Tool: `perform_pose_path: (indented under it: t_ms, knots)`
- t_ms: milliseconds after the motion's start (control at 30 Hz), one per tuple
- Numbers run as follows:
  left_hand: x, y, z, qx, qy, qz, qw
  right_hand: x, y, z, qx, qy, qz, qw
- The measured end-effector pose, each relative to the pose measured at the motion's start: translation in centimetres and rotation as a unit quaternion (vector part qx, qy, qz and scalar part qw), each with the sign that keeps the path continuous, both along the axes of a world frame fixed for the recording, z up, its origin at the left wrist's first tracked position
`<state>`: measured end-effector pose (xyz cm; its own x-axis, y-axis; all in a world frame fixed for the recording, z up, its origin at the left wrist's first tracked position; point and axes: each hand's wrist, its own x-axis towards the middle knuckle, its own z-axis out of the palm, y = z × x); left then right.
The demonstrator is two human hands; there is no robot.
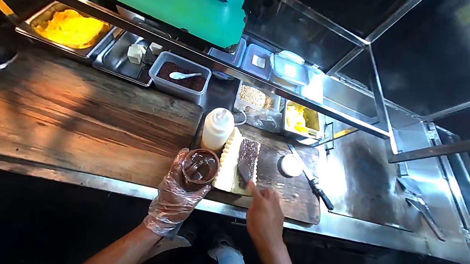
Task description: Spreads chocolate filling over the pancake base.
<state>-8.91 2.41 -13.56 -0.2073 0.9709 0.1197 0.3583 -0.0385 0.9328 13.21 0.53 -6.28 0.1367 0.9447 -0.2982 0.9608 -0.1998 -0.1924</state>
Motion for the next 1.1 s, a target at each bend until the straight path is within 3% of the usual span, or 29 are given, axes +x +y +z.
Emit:
perform_pose_path:
  t_ms: [67,133,200,267,467,700,900,1000,1100]
  knots:
    - [0.3,0.4,0.1,-0.001,-0.005,0.005,1.0,-0.8,-3.7,1.2,-0.002,-0.021,0.02,1.0]
    - [0.3,0.5,0.1,0.004,-0.028,0.002,1.0,-0.3,-6.4,2.6,0.078,0.052,0.012,0.996]
    - [-0.2,0.6,0.0,0.017,-0.034,-0.017,0.999,0.3,-6.4,4.1,0.208,0.119,0.052,0.969]
    - [-0.9,0.6,-0.2,0.037,-0.049,-0.044,0.997,-0.1,-4.4,6.6,0.242,0.125,0.127,0.954]
    - [-2.7,-0.5,0.6,0.061,-0.016,-0.118,0.991,-4.7,1.4,11.4,0.143,-0.07,0.318,0.935]
    - [-3.8,-0.4,1.4,0.073,0.048,-0.193,0.977,-9.2,4.5,13.9,-0.064,-0.099,0.401,0.908]
    - [-4.2,-0.1,0.6,0.061,0.037,-0.183,0.98,-8.3,5.8,13.4,-0.223,-0.004,0.285,0.932]
    - [-4.2,0.0,0.9,0.052,0.051,-0.182,0.981,-6.8,5.4,11.8,-0.262,0.124,0.177,0.94]
    - [-4.1,-0.1,1.4,0.056,0.061,-0.159,0.984,-6.1,4.0,10.5,-0.298,0.272,0.021,0.915]
